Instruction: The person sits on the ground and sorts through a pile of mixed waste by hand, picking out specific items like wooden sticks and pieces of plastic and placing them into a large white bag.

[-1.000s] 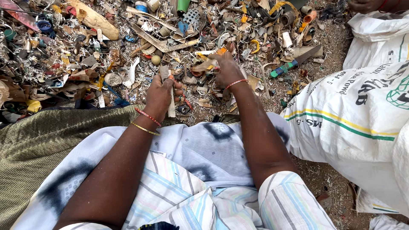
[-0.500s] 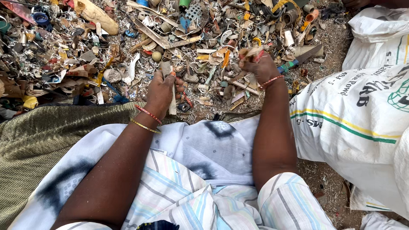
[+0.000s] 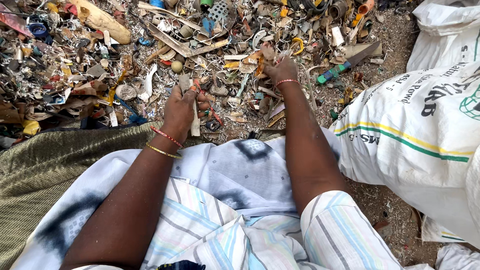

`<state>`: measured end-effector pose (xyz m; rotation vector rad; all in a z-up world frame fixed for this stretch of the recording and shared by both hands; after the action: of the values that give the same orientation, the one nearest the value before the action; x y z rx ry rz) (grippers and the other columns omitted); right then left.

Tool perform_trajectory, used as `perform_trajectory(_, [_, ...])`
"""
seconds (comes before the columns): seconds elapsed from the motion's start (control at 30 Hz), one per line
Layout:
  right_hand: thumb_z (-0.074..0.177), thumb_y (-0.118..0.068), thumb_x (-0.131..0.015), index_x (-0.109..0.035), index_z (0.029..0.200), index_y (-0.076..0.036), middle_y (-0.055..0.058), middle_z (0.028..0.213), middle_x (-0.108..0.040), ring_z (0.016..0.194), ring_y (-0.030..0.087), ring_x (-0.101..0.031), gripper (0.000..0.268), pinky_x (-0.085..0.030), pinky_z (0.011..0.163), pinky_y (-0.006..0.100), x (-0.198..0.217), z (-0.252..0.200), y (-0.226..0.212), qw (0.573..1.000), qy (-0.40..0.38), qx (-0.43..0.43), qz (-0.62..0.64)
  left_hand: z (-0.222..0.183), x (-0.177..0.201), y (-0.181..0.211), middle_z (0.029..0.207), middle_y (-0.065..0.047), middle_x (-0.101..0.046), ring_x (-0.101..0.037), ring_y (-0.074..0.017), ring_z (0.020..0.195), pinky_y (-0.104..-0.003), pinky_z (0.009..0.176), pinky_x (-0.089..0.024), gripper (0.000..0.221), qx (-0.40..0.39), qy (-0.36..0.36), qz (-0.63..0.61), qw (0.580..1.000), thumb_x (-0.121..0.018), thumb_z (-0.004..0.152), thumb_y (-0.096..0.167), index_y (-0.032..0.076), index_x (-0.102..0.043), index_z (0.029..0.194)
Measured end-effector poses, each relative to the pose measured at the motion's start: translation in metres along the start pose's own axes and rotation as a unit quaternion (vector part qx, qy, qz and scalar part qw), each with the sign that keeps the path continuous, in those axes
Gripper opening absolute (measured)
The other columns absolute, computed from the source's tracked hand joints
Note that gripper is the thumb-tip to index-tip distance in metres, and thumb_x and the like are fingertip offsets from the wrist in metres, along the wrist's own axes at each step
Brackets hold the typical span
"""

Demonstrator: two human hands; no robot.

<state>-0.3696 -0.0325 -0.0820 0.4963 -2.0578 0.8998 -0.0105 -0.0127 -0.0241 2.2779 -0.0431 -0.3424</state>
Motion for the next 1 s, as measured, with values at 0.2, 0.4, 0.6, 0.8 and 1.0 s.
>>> perform_trajectory(0.2, [0.078, -0.036, -0.089, -0.07, 0.108, 0.001, 0.021, 0.106, -0.072, 0.098, 0.033, -0.07, 0.052, -0.057, 0.091, 0.043, 0.014, 0.003, -0.01, 0.991, -0.001, 0.059, -0.124, 0.0, -0.001, 0.001, 0.095, -0.005, -0.072, -0.07, -0.0111, 0.078, -0.028, 0.063, -0.059, 0.02, -0.011, -0.008, -0.011, 1.0, -0.048, 0.106, 0.026, 0.011, -0.052, 0.118])
perform_trajectory(0.4, [0.081, -0.012, -0.082, -0.071, 0.119, -0.013, 0.016, 0.112, -0.07, 0.103, 0.033, -0.069, 0.039, -0.054, 0.092, 0.043, 0.037, -0.07, -0.081, 0.972, -0.042, 0.203, -0.108, 0.001, -0.002, -0.002, 0.095, -0.004, -0.07, -0.068, -0.0102, 0.078, -0.027, 0.063, -0.058, 0.016, -0.019, -0.019, -0.025, 0.999, -0.049, 0.106, 0.022, 0.01, -0.05, 0.116])
perform_trajectory(0.6, [0.092, 0.001, -0.066, -0.065, 0.132, -0.015, 0.022, 0.118, -0.066, 0.112, 0.04, -0.067, 0.043, -0.052, 0.096, 0.05, -0.028, -0.103, -0.114, 0.918, -0.072, 0.29, -0.262, 0.0, -0.001, -0.001, 0.095, -0.004, -0.069, -0.069, -0.0109, 0.078, -0.027, 0.063, -0.058, 0.017, -0.02, -0.017, -0.027, 0.999, -0.049, 0.105, 0.021, 0.009, -0.051, 0.116])
perform_trajectory(0.8, [0.081, -0.004, -0.074, -0.065, 0.128, -0.008, 0.023, 0.109, -0.073, 0.101, 0.036, -0.069, 0.048, -0.054, 0.094, 0.044, 0.013, -0.063, -0.085, 0.962, -0.081, 0.231, -0.119, -0.001, -0.004, 0.004, 0.093, -0.004, -0.069, -0.068, -0.0115, 0.075, -0.027, 0.06, -0.058, 0.021, -0.01, 0.001, -0.032, 0.999, -0.052, 0.104, 0.026, 0.009, -0.053, 0.117])
perform_trajectory(1.0, [0.088, 0.006, -0.071, -0.067, 0.124, -0.002, 0.004, 0.112, -0.07, 0.103, 0.019, -0.07, 0.037, -0.059, 0.092, 0.035, 0.079, -0.075, -0.041, 0.91, -0.187, 0.138, 0.344, 0.007, -0.008, -0.001, 0.093, -0.004, -0.07, -0.07, -0.0094, 0.075, -0.025, 0.058, -0.055, 0.024, -0.028, -0.005, -0.029, 0.999, -0.054, 0.105, 0.027, 0.007, -0.054, 0.119])
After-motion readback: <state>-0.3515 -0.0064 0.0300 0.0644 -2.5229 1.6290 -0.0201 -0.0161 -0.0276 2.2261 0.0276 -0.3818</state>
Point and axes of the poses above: each hand's wrist, its own z-axis towards the middle knuckle, its own x-axis out of the back of the hand, y = z × x, the point moved 2 cm from there along z, towards the middle knuckle
